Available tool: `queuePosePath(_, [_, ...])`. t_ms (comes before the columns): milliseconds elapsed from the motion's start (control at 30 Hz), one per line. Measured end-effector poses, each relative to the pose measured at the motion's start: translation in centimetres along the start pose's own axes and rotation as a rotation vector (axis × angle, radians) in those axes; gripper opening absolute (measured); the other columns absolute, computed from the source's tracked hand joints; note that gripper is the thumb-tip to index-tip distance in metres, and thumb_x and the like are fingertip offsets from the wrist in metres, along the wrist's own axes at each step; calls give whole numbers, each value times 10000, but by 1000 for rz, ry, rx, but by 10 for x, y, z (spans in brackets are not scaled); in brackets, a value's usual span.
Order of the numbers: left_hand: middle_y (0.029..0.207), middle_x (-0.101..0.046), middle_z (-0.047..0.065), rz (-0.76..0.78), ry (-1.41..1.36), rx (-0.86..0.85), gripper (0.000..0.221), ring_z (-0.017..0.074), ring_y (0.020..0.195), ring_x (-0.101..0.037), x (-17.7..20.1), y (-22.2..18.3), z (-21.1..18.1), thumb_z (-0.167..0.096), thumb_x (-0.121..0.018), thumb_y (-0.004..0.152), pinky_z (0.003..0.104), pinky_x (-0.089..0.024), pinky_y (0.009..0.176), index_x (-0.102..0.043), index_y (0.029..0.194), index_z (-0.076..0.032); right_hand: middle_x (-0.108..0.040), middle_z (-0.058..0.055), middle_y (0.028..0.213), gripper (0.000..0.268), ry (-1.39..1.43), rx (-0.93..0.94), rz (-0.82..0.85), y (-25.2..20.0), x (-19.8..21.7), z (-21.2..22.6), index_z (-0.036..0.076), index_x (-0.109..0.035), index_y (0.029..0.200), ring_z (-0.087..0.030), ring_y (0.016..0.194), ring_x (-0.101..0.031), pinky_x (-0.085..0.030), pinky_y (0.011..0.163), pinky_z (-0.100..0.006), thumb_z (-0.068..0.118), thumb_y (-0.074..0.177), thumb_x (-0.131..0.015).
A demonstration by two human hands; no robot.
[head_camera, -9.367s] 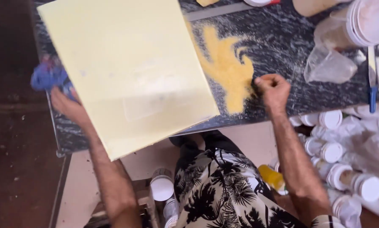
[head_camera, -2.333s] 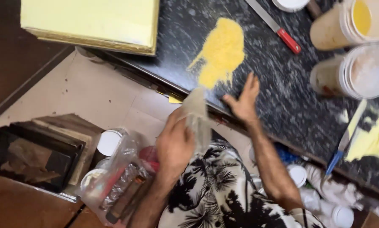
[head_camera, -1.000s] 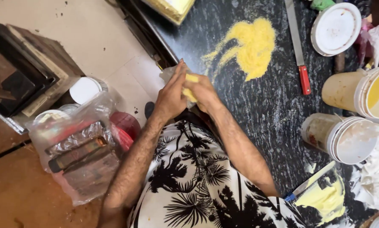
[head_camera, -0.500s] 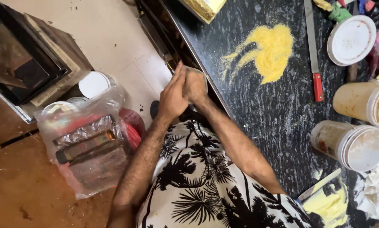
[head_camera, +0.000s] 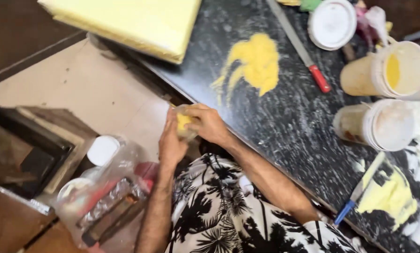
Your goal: The person mixes liquid ingredients into a pile of dry powder on a countertop, working the mixture by hand until it forms a yellow dough. The person then handles the dough, placing parts of it into a plastic container.
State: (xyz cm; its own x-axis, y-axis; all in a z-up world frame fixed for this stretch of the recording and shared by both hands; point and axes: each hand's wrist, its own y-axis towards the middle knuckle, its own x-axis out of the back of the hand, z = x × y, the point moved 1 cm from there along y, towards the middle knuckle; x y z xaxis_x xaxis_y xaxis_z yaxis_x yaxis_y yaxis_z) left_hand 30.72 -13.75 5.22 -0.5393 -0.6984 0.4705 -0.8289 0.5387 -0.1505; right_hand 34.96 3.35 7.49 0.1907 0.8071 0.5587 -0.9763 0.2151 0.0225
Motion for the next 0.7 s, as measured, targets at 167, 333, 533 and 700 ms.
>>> queuePosePath(167, [1712, -188, 100, 97, -55, 94, 930, 286, 1513, -356, 4, 14, -16, 152, -641, 749, 283, -565, 970, -275, 1583, -37, -591, -262, 1416, 590, -287, -285, -464, -25, 97, -37, -31, -567, 1388, -399, 1318, -559, -432, 1130, -483, 313, 943, -748])
queuePosePath(333, [1709, -167, 16, 83, -2, 241, 966, 265, 1491, -372, 4, 14, -27, 134, -659, 756, 263, -555, 996, -245, 1597, -101, -156, -400, 1588, 1049, -834, -582, -337, -45, 122, -114, -64, -272, 1548, -569, 1478, -160, -130, 1189, -643, 590, 873, -739])
queuePosePath(533, [1720, -114, -48, 93, 76, 384, 1002, 281, 1470, -387, 10, 8, -27, 123, -676, 757, 302, -514, 1066, -210, 1609, -125, -153, -405, 1654, 1086, -776, -161, -359, 29, 161, -169, -65, -181, 1648, -544, 1548, -163, -142, 1278, -634, 669, 986, -631])
queuePosePath(700, [1726, -92, -62, 97, 91, 447, 1011, 269, 1453, -410, 14, 3, -34, 100, -694, 763, 323, -504, 1078, -196, 1608, -144, -321, -330, 1566, 987, -622, 113, -105, 84, 175, -174, 0, -406, 1535, -518, 1477, -248, -219, 1198, -646, 641, 858, -731])
